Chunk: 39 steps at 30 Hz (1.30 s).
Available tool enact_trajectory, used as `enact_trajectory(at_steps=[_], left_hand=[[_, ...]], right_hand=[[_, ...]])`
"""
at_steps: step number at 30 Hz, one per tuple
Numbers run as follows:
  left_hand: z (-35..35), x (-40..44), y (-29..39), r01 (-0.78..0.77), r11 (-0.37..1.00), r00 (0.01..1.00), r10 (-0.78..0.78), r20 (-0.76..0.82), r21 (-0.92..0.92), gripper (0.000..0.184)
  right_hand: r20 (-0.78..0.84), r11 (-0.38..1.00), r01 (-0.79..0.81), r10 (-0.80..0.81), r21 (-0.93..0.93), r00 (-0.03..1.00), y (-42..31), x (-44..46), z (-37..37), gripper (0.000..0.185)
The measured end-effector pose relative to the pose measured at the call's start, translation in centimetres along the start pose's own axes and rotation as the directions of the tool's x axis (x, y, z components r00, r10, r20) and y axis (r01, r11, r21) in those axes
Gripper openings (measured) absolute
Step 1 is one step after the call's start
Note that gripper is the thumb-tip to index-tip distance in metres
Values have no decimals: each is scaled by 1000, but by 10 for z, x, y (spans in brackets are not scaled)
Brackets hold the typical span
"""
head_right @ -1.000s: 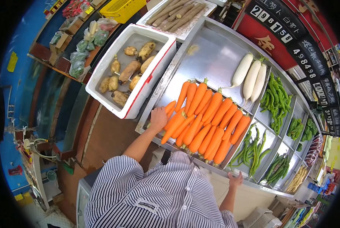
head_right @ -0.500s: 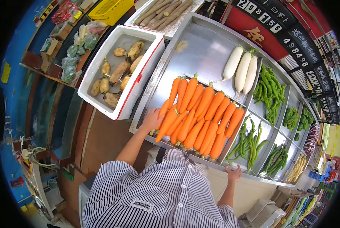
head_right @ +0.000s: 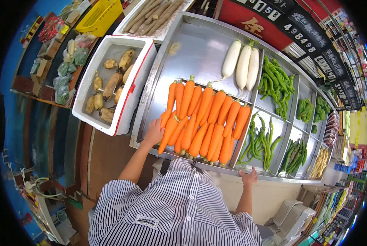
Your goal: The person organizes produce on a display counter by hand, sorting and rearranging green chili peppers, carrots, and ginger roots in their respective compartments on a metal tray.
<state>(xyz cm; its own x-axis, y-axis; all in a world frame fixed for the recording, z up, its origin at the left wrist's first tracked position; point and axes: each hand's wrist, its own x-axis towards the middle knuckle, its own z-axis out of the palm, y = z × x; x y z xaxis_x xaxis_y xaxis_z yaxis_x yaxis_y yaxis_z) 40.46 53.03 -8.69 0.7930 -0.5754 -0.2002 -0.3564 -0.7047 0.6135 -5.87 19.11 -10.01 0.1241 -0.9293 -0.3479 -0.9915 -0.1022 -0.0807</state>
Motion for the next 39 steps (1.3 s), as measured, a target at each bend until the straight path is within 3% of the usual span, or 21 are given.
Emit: enact_trajectory(at_steps=[6, 9, 11, 13, 14, 17, 19, 20, 22, 23, 24, 25, 27, 28, 29, 31, 33, 34, 36, 38, 39], left_hand=[[-2, -9, 33, -28, 996, 999, 32, -43, 83, 55], [4, -6, 49, -77, 982, 996, 84, -36, 170, 55], [4, 0, 56, -135, 974, 989, 144, -38, 180, 55], [0, 18, 63, -196, 977, 980, 198, -17, 81, 56], [-4, 30, 65, -223, 974, 975, 223, -10, 33, 57], [-18, 67, 99, -173, 984, 985, 172, -26, -33, 59], [-5, 93, 103, -251, 968, 956, 250, -157, 16, 62], [4, 105, 104, -287, 957, 931, 289, -223, 40, 63], [24, 115, 104, -301, 946, 928, 320, -189, 121, 69], [30, 116, 106, -308, 937, 926, 335, -175, 162, 72], [34, 112, 111, -269, 932, 937, 312, -160, 241, 77], [37, 110, 112, -276, 930, 935, 319, -158, 243, 77], [37, 108, 106, -286, 927, 931, 329, -157, 244, 78], [35, 108, 102, -299, 927, 929, 337, -155, 226, 74], [31, 107, 96, -310, 932, 933, 336, -129, 186, 71], [25, 100, 89, -336, 937, 935, 344, -81, 100, 66], [17, 75, 93, -386, 920, 913, 392, -117, 73, 56], [17, 60, 95, -427, 901, 892, 433, -127, 73, 54], [17, 24, 107, -463, 883, 876, 470, -109, 84, 51], [24, -17, 123, -460, 885, 884, 465, -57, 75, 50], [36, -36, 128, -463, 884, 884, 465, -34, 57, 51]], right_hand=[[-9, 996, 67, -67, 64, 998, 3, -4, 2, 105], [-68, 995, 101, -101, 2, 993, 3, -8, 2, 103], [-123, 992, 117, -110, 50, 986, -9, -26, -16, 90], [-236, 976, 181, -148, 124, 960, -14, -34, -21, 82], [-232, 960, 161, -106, 230, 967, -11, -44, -26, 69], [-281, 965, 142, -76, 222, 957, 27, -68, -2, 63], [-41, 914, -84, 110, 397, 993, 38, -105, -5, 58], [38, 908, -174, 173, 381, 984, 57, -121, 9, 56], [199, 873, -335, 280, 353, 939, 87, -164, 32, 47], [235, 792, -400, 325, 461, 916, 148, -181, 95, 38], [307, 761, -370, 234, 532, 922, 204, -201, 147, 28], [432, 755, -520, 346, 399, 833, 164, -234, 109, 44], [592, 802, -510, 257, 310, 764, 252, -276, 210, 40], [573, 983, -75, -36, 167, 819, 258, -298, 222, 38], [504, 924, 381, -325, -9, 800, 263, -320, 233, 36], [560, 965, 258, -240, 47, 793, 246, -319, 209, 37], [589, 987, -45, -57, 157, 806, 226, -301, 188, 37], [606, 925, -285, 80, 250, 792, 217, -284, 178, 37], [635, 632, -645, 297, 429, 713, 180, -243, 137, 38], [594, 533, -658, 320, 531, 738, 153, -204, 95, 39], [545, 570, -605, 301, 556, 783, 151, -186, 78, 40]])
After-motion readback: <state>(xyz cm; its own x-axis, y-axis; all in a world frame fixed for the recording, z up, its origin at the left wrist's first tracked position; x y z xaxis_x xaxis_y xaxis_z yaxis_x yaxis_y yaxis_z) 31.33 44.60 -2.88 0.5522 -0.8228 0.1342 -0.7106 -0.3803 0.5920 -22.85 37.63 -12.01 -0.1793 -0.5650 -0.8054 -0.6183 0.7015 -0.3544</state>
